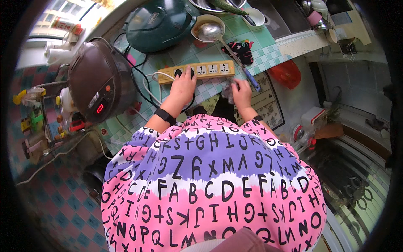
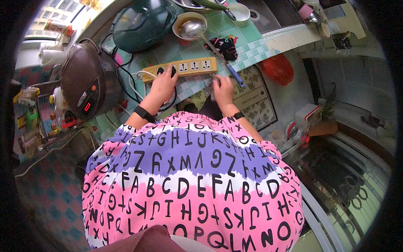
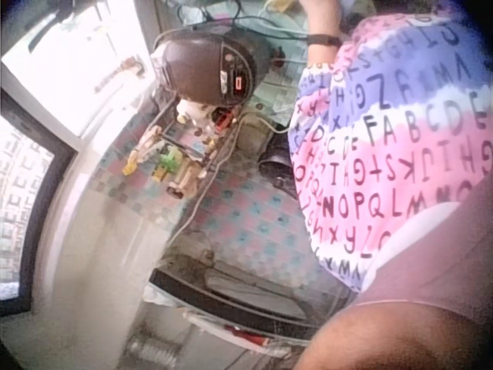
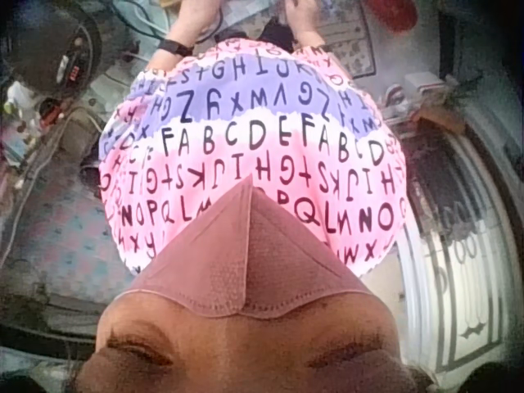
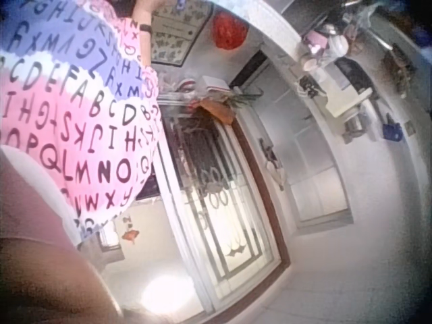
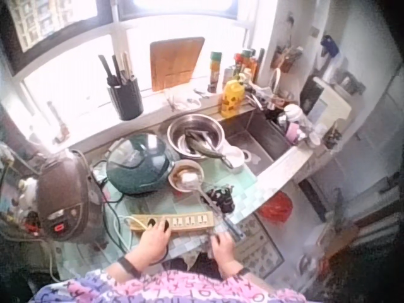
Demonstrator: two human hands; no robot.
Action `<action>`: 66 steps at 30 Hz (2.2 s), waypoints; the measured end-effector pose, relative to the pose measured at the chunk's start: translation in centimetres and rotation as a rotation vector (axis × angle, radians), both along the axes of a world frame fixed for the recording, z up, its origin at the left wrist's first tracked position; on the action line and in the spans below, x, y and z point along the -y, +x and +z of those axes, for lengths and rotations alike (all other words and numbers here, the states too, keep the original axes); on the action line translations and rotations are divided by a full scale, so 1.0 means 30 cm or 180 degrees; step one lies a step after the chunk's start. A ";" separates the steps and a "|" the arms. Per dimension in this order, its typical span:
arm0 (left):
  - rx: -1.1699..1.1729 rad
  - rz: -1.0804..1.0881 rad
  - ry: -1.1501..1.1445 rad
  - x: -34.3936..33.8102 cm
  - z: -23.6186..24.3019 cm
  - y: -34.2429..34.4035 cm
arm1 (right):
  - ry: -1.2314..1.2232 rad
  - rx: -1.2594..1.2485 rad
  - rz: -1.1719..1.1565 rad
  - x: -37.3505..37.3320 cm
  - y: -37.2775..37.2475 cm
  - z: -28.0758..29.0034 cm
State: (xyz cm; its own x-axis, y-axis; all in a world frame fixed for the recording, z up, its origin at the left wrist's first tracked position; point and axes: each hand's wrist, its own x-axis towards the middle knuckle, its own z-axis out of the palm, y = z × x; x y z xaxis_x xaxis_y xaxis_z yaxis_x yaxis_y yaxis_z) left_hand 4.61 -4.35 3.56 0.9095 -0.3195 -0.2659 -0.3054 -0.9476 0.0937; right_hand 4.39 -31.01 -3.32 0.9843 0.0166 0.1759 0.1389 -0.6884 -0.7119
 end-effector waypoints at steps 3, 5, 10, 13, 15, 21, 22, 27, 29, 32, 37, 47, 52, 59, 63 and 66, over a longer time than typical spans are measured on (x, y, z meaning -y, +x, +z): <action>-0.0088 -0.0035 0.0098 0.005 0.009 0.010 | 0.0381 -0.0367 -0.0554 -0.012 0.125 -0.012; 0.0024 -0.0103 0.0127 0.002 0.015 0.009 | 0.0543 -0.0770 -0.0771 -0.033 0.187 -0.022; -0.0029 -0.0167 0.0146 -0.006 0.018 0.006 | 0.0241 -0.1070 -0.1431 -0.079 0.262 -0.052; 0.0026 -0.0116 0.0211 0.002 0.007 0.009 | 0.0262 -0.1046 -0.1372 -0.074 0.251 -0.078; 0.0152 -0.0109 0.0304 0.015 -0.001 0.013 | 0.0338 -0.0965 -0.1208 -0.059 0.235 -0.094; 0.0010 -0.0184 0.0112 -0.007 0.007 0.019 | 0.0176 -0.1561 -0.1548 -0.039 0.294 -0.113; -0.0062 -0.0163 0.0103 -0.008 0.008 0.019 | 0.0140 -0.1641 -0.1594 -0.038 0.298 -0.112; 0.0034 -0.0080 0.0360 0.019 -0.015 0.021 | 0.1040 -0.1686 -0.1551 -0.037 0.269 -0.113; 0.0179 -0.0148 0.0207 0.008 -0.022 0.020 | 0.1182 -0.2050 -0.1632 -0.036 0.263 -0.114; 0.0112 -0.0202 0.0093 -0.006 -0.025 0.022 | 0.0981 -0.1872 -0.1688 -0.040 0.280 -0.118; 0.0035 -0.0130 0.0174 0.002 -0.020 0.018 | 0.1388 -0.1925 -0.1746 -0.044 0.302 -0.127; -0.0032 -0.0132 0.0071 -0.013 -0.015 0.038 | 0.1321 -0.2126 -0.1638 -0.037 0.316 -0.089; -0.0008 -0.0107 0.0170 0.002 -0.019 0.044 | 0.0939 -0.2331 -0.1245 -0.029 0.288 -0.083; -0.0126 -0.0136 0.0116 -0.009 -0.006 0.052 | -0.0815 -0.2339 -0.1158 -0.071 0.381 0.012; -0.0095 0.0020 -0.0046 -0.011 0.013 0.054 | -0.0804 -0.2041 -0.1096 -0.049 0.376 -0.051; -0.0407 0.0234 -0.0255 -0.015 0.040 0.077 | -0.0124 -0.1781 -0.0796 0.029 0.331 -0.108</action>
State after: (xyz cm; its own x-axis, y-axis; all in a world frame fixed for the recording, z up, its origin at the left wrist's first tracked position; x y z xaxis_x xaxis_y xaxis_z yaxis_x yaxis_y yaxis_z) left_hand 6.91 -3.89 4.76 0.8916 -0.2782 -0.3572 -0.2164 -0.9548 0.2037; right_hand 14.33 -31.88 -6.56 0.9021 -0.2307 -0.3647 -0.4177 -0.6790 -0.6037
